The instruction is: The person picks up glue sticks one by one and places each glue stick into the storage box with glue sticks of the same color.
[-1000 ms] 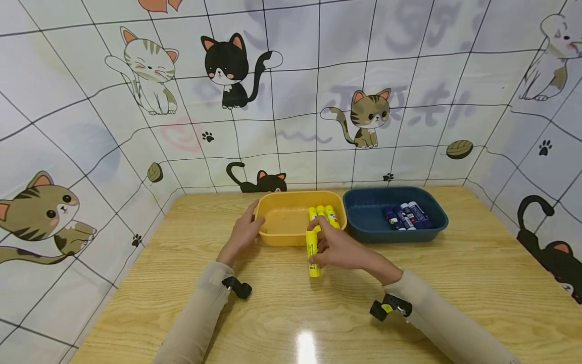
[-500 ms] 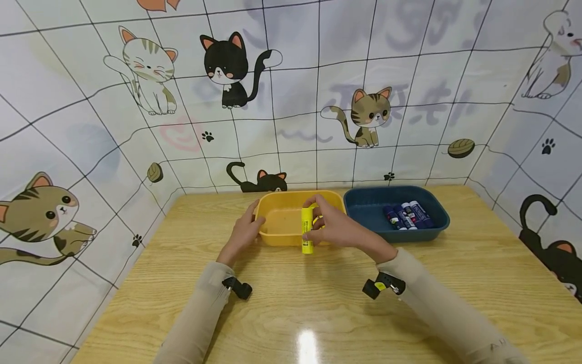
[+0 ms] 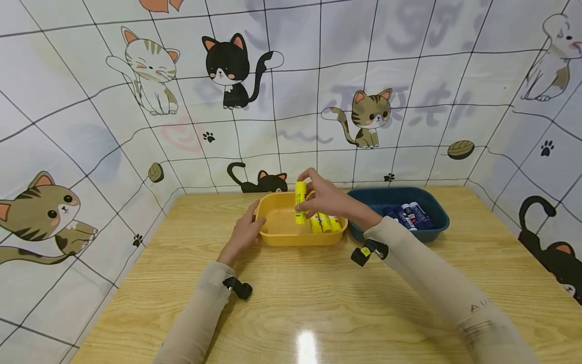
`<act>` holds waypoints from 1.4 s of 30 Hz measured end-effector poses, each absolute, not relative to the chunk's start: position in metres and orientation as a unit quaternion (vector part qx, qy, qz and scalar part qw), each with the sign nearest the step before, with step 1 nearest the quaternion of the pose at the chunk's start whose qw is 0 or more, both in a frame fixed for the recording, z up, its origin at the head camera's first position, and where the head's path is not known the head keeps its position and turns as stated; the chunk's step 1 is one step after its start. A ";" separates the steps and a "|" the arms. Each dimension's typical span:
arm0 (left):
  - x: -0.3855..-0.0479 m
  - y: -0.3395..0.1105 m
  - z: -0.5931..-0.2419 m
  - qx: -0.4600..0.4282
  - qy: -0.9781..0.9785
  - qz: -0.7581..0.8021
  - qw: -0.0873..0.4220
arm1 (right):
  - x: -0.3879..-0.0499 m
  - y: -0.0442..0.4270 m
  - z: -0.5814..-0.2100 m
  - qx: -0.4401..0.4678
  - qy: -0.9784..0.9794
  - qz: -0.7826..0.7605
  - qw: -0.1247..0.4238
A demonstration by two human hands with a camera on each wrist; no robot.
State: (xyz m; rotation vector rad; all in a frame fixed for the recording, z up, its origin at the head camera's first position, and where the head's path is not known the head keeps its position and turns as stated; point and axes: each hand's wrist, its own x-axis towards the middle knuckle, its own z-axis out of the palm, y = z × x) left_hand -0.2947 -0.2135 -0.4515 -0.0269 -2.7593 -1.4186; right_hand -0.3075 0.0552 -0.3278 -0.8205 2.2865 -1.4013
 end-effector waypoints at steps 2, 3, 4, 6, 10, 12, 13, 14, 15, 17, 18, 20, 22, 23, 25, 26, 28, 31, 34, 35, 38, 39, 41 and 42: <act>-0.295 -0.213 -0.452 -0.006 -0.888 -0.459 0.016 | -0.315 0.053 -0.327 -0.279 0.814 -0.482 0.166; -0.295 -0.213 -0.452 -0.004 -0.888 -0.459 0.013 | -0.319 0.053 -0.326 -0.275 0.820 -0.474 0.165; -0.294 -0.213 -0.452 -0.002 -0.887 -0.461 0.012 | -0.323 0.052 -0.326 -0.271 0.825 -0.468 0.163; -0.294 -0.212 -0.451 0.000 -0.886 -0.463 0.010 | -0.331 0.050 -0.325 -0.267 0.835 -0.455 0.159; -0.295 -0.213 -0.452 -0.001 -0.888 -0.460 0.015 | -0.345 0.047 -0.324 -0.264 0.845 -0.439 0.156; -0.295 -0.213 -0.453 -0.002 -0.888 -0.460 0.018 | -0.351 0.045 -0.324 -0.260 0.849 -0.432 0.159; -0.295 -0.213 -0.453 -0.003 -0.888 -0.460 0.018 | -0.354 0.043 -0.325 -0.257 0.850 -0.430 0.161; -0.295 -0.213 -0.453 -0.002 -0.888 -0.460 0.018 | -0.357 0.042 -0.326 -0.254 0.851 -0.428 0.165; -0.295 -0.213 -0.453 -0.001 -0.888 -0.460 0.018 | -0.360 0.041 -0.327 -0.253 0.852 -0.425 0.171; -0.295 -0.213 -0.454 0.000 -0.888 -0.459 0.017 | -0.365 0.039 -0.330 -0.251 0.857 -0.414 0.179; -0.295 -0.213 -0.454 0.000 -0.889 -0.458 0.017 | -0.367 0.039 -0.331 -0.250 0.858 -0.409 0.183; -0.296 -0.213 -0.454 0.000 -0.890 -0.457 0.016 | -0.372 0.038 -0.334 -0.251 0.860 -0.401 0.192; -0.296 -0.212 -0.453 0.001 -0.890 -0.456 0.017 | -0.376 0.039 -0.338 -0.251 0.862 -0.392 0.201; -0.296 -0.212 -0.453 0.002 -0.890 -0.456 0.017 | -0.378 0.039 -0.340 -0.251 0.862 -0.389 0.207; -0.296 -0.212 -0.453 0.003 -0.890 -0.455 0.019 | -0.383 0.038 -0.346 -0.251 0.863 -0.380 0.219; -0.296 -0.212 -0.452 0.004 -0.891 -0.454 0.020 | -0.385 0.038 -0.348 -0.250 0.866 -0.372 0.223; -0.296 -0.212 -0.453 0.003 -0.892 -0.452 0.021 | -0.388 0.037 -0.354 -0.246 0.872 -0.355 0.230; -0.296 -0.212 -0.452 0.002 -0.892 -0.452 0.021 | -0.390 0.035 -0.362 -0.233 0.884 -0.331 0.236; -0.296 -0.213 -0.453 0.005 -0.891 -0.453 0.017 | -0.389 0.032 -0.369 -0.223 0.891 -0.312 0.243; -0.295 -0.213 -0.453 0.006 -0.891 -0.454 0.017 | -0.389 0.030 -0.370 -0.221 0.894 -0.305 0.244; -0.294 -0.213 -0.453 0.006 -0.890 -0.455 0.015 | -0.388 0.027 -0.374 -0.219 0.899 -0.292 0.243; -0.294 -0.213 -0.453 0.005 -0.890 -0.456 0.014 | -0.388 0.026 -0.375 -0.218 0.901 -0.287 0.241; -0.294 -0.212 -0.452 0.004 -0.890 -0.456 0.016 | -0.388 0.025 -0.375 -0.215 0.904 -0.284 0.236; -0.294 -0.212 -0.452 0.004 -0.890 -0.456 0.016 | -0.388 0.025 -0.375 -0.215 0.904 -0.284 0.236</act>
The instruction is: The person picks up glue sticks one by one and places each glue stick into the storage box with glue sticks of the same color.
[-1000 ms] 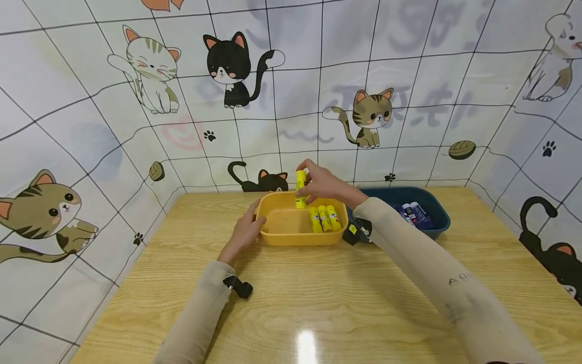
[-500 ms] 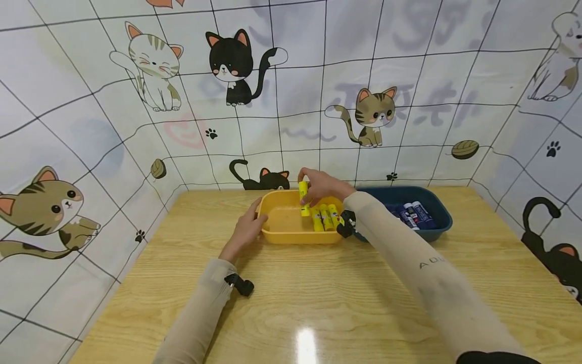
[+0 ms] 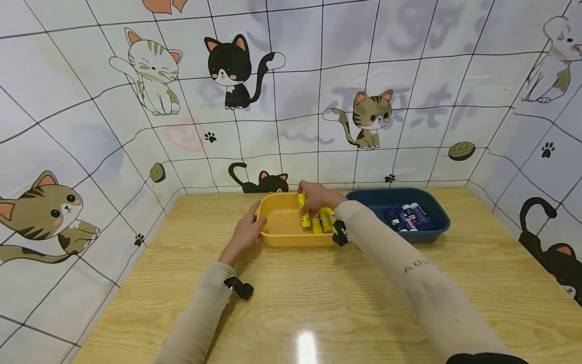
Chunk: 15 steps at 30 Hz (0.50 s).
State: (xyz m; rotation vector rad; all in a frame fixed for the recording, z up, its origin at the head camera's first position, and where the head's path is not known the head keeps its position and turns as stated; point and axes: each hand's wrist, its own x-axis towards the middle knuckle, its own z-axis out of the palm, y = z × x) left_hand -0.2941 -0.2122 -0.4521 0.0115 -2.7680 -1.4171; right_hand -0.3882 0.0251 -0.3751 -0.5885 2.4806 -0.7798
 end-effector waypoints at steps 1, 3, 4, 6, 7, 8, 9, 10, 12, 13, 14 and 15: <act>-0.294 -0.212 -0.452 0.004 -0.890 -0.455 0.016 | -0.388 0.024 -0.375 -0.213 0.905 -0.284 0.236; -0.294 -0.212 -0.452 0.004 -0.890 -0.456 0.016 | -0.388 0.023 -0.375 -0.209 0.906 -0.283 0.237; -0.295 -0.212 -0.452 0.003 -0.890 -0.456 0.016 | -0.388 0.022 -0.375 -0.207 0.905 -0.284 0.239; -0.295 -0.213 -0.452 0.003 -0.890 -0.456 0.016 | -0.387 0.021 -0.374 -0.207 0.906 -0.282 0.237; -0.296 -0.213 -0.453 0.002 -0.890 -0.456 0.017 | -0.387 0.020 -0.374 -0.207 0.907 -0.281 0.237; -0.296 -0.213 -0.453 0.001 -0.890 -0.455 0.017 | -0.387 0.020 -0.374 -0.208 0.906 -0.282 0.236; -0.296 -0.213 -0.453 0.000 -0.891 -0.454 0.018 | -0.387 0.020 -0.374 -0.208 0.906 -0.284 0.236; -0.296 -0.213 -0.453 -0.001 -0.891 -0.454 0.018 | -0.386 0.020 -0.374 -0.208 0.905 -0.286 0.236; -0.296 -0.213 -0.453 -0.001 -0.891 -0.455 0.018 | -0.386 0.021 -0.375 -0.209 0.905 -0.288 0.235; -0.296 -0.213 -0.453 -0.001 -0.890 -0.455 0.018 | -0.386 0.021 -0.375 -0.210 0.905 -0.288 0.232; -0.296 -0.213 -0.452 -0.001 -0.890 -0.456 0.017 | -0.386 0.021 -0.375 -0.211 0.907 -0.286 0.227; -0.296 -0.213 -0.452 -0.001 -0.890 -0.456 0.017 | -0.385 0.021 -0.375 -0.213 0.909 -0.281 0.222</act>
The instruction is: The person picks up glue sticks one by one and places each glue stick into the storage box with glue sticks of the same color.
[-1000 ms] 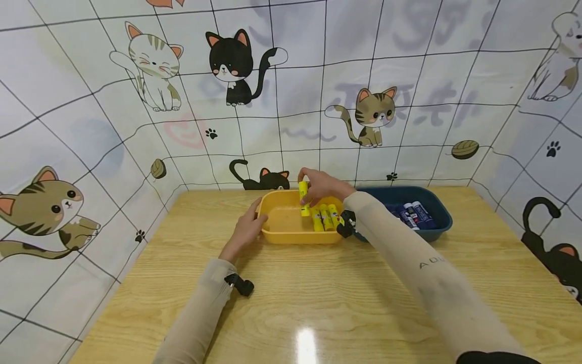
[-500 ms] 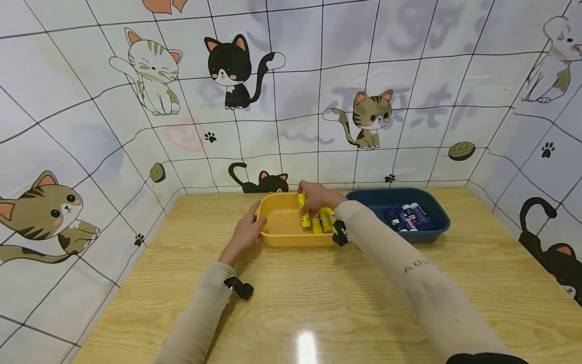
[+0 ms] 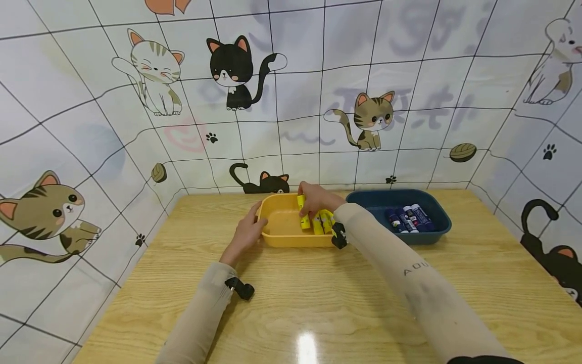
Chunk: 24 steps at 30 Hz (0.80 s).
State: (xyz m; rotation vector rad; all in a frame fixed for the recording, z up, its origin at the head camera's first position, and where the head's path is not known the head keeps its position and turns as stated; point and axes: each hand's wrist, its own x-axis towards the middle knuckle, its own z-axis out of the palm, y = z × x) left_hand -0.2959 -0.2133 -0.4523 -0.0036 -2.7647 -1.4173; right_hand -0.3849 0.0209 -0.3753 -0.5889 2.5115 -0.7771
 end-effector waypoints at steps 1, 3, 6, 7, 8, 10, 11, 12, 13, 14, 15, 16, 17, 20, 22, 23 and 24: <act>-0.296 -0.213 -0.452 0.000 -0.889 -0.457 0.017 | -0.385 0.021 -0.376 -0.217 0.912 -0.274 0.215; -0.295 -0.213 -0.452 0.000 -0.889 -0.458 0.017 | -0.385 0.021 -0.376 -0.224 0.920 -0.253 0.197; -0.295 -0.213 -0.452 0.000 -0.888 -0.460 0.017 | -0.385 0.021 -0.378 -0.231 0.934 -0.214 0.169; -0.295 -0.213 -0.452 0.001 -0.888 -0.460 0.016 | -0.385 0.021 -0.379 -0.235 0.937 -0.202 0.161; -0.296 -0.213 -0.453 0.001 -0.888 -0.459 0.016 | -0.385 0.021 -0.380 -0.238 0.940 -0.190 0.154; -0.297 -0.214 -0.454 0.001 -0.889 -0.458 0.016 | -0.386 0.020 -0.382 -0.242 0.946 -0.163 0.142; -0.297 -0.215 -0.455 0.000 -0.889 -0.457 0.015 | -0.386 0.020 -0.383 -0.243 0.948 -0.153 0.140; -0.297 -0.215 -0.455 -0.001 -0.890 -0.456 0.015 | -0.386 0.019 -0.383 -0.243 0.949 -0.145 0.140; -0.298 -0.215 -0.455 -0.001 -0.890 -0.455 0.016 | -0.386 0.019 -0.383 -0.242 0.950 -0.135 0.141; -0.298 -0.215 -0.455 -0.002 -0.890 -0.455 0.017 | -0.386 0.019 -0.383 -0.239 0.952 -0.127 0.143; -0.298 -0.215 -0.455 -0.002 -0.890 -0.455 0.018 | -0.385 0.018 -0.383 -0.235 0.953 -0.121 0.148; -0.298 -0.215 -0.454 -0.002 -0.890 -0.456 0.019 | -0.385 0.018 -0.383 -0.231 0.954 -0.118 0.153; -0.297 -0.215 -0.454 -0.002 -0.890 -0.456 0.020 | -0.385 0.018 -0.383 -0.229 0.954 -0.115 0.157; -0.297 -0.214 -0.453 -0.002 -0.890 -0.456 0.022 | -0.385 0.020 -0.384 -0.224 0.954 -0.108 0.170; -0.297 -0.214 -0.453 -0.001 -0.890 -0.456 0.023 | -0.386 0.021 -0.386 -0.219 0.952 -0.110 0.183; -0.296 -0.213 -0.453 -0.002 -0.889 -0.457 0.022 | -0.386 0.022 -0.387 -0.217 0.951 -0.111 0.190; -0.296 -0.213 -0.453 -0.001 -0.889 -0.458 0.021 | -0.386 0.023 -0.388 -0.215 0.950 -0.114 0.196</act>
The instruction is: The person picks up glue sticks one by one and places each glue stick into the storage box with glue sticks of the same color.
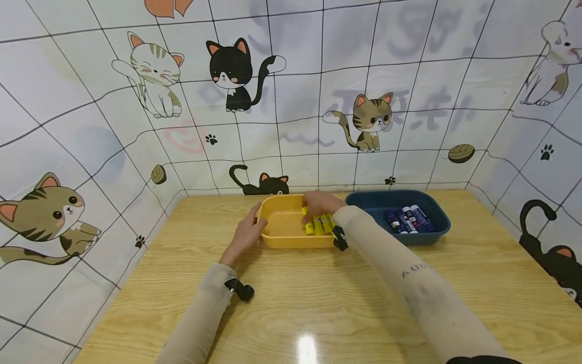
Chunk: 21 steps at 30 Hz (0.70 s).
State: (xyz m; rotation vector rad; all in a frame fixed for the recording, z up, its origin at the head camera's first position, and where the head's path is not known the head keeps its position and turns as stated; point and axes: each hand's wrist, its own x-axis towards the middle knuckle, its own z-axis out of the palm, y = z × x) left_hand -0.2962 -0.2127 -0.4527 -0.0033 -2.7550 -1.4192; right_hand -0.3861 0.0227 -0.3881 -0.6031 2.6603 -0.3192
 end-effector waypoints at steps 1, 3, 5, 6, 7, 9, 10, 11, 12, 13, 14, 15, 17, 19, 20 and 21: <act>-0.296 -0.212 -0.453 -0.001 -0.889 -0.458 0.020 | -0.386 0.023 -0.389 -0.215 0.948 -0.116 0.202; -0.296 -0.212 -0.453 0.002 -0.889 -0.457 0.019 | -0.387 0.024 -0.392 -0.214 0.946 -0.120 0.210; -0.296 -0.212 -0.453 0.003 -0.890 -0.456 0.016 | -0.388 0.024 -0.393 -0.217 0.945 -0.118 0.214; -0.296 -0.212 -0.454 0.004 -0.891 -0.454 0.017 | -0.389 0.024 -0.393 -0.219 0.944 -0.117 0.217; -0.296 -0.212 -0.454 0.005 -0.891 -0.454 0.017 | -0.389 0.024 -0.393 -0.221 0.943 -0.115 0.222; -0.296 -0.212 -0.454 0.004 -0.891 -0.454 0.019 | -0.390 0.024 -0.393 -0.225 0.940 -0.110 0.232; -0.296 -0.212 -0.454 0.003 -0.890 -0.456 0.019 | -0.391 0.024 -0.393 -0.227 0.938 -0.109 0.238; -0.296 -0.212 -0.453 0.002 -0.889 -0.457 0.019 | -0.391 0.025 -0.393 -0.231 0.936 -0.108 0.244; -0.296 -0.211 -0.453 0.000 -0.889 -0.458 0.020 | -0.391 0.025 -0.392 -0.233 0.934 -0.106 0.249; -0.296 -0.211 -0.453 -0.001 -0.888 -0.459 0.020 | -0.391 0.025 -0.392 -0.237 0.932 -0.105 0.253; -0.297 -0.212 -0.454 -0.002 -0.888 -0.459 0.020 | -0.390 0.026 -0.391 -0.239 0.931 -0.109 0.254; -0.297 -0.211 -0.454 -0.003 -0.888 -0.460 0.019 | -0.390 0.027 -0.390 -0.239 0.929 -0.116 0.256; -0.298 -0.210 -0.454 -0.005 -0.888 -0.459 0.018 | -0.388 0.032 -0.388 -0.240 0.930 -0.128 0.248; -0.298 -0.209 -0.454 -0.006 -0.889 -0.458 0.017 | -0.387 0.037 -0.387 -0.239 0.933 -0.140 0.230; -0.298 -0.208 -0.453 -0.007 -0.889 -0.458 0.017 | -0.388 0.040 -0.386 -0.238 0.934 -0.152 0.220; -0.298 -0.207 -0.453 -0.008 -0.889 -0.458 0.018 | -0.388 0.045 -0.385 -0.241 0.934 -0.163 0.209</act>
